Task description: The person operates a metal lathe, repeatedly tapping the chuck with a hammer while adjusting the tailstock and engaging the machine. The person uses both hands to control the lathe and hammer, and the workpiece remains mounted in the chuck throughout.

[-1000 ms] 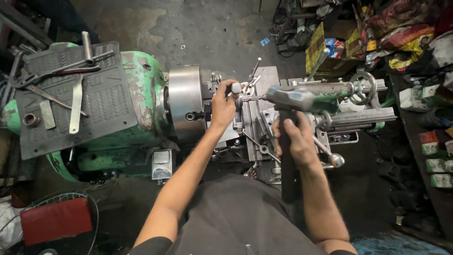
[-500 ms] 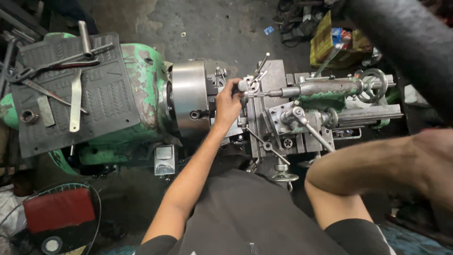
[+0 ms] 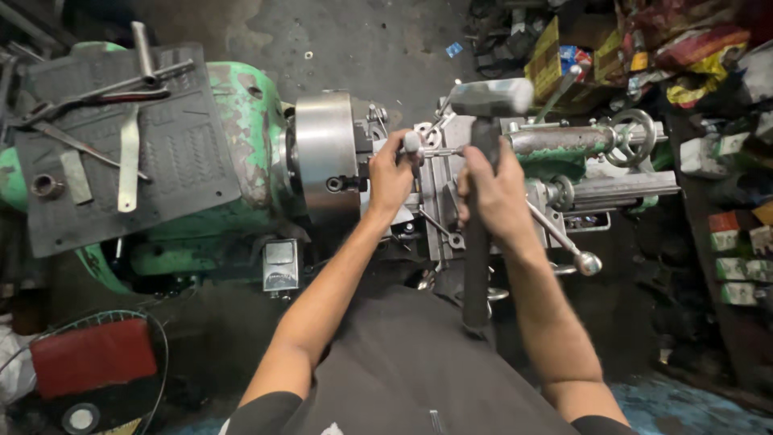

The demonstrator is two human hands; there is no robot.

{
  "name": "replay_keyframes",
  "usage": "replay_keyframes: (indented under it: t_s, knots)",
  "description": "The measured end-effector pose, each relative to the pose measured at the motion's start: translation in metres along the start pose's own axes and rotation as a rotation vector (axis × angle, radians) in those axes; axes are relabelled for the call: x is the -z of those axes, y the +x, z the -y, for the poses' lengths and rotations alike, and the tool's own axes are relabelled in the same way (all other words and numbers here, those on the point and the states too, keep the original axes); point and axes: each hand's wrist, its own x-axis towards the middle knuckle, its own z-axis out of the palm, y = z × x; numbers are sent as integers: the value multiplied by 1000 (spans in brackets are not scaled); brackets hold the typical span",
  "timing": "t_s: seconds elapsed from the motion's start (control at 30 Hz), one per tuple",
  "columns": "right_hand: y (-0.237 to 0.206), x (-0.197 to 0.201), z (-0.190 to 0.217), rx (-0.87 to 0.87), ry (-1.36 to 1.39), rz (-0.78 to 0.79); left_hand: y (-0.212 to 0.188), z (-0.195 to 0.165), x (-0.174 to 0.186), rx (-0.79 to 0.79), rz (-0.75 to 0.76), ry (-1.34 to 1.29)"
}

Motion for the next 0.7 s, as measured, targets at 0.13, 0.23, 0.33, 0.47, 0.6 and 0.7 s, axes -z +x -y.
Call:
replay_keyframes:
  t_s: [0.13, 0.23, 0.33, 0.47, 0.6, 0.7]
  knots:
    - [-8, 6, 17, 75, 45, 103, -16, -47, 35, -44, 101, -145]
    - [-10, -10, 20, 56, 73, 238, -20, -84, 94, -152, 20, 47]
    - [-8, -37, 10, 39, -1, 345, -19, -113, 166, -228, -160, 533]
    - [3, -90, -13, 4, -242, 361, -18, -131, 240, 2, -367, 844]
    - [34, -156, -25, 258, -420, 495, -30, -127, 282, 64, -471, 990]
    - [53, -209, -26, 323, -435, 581, -37, -116, 301, 69, -480, 1029]
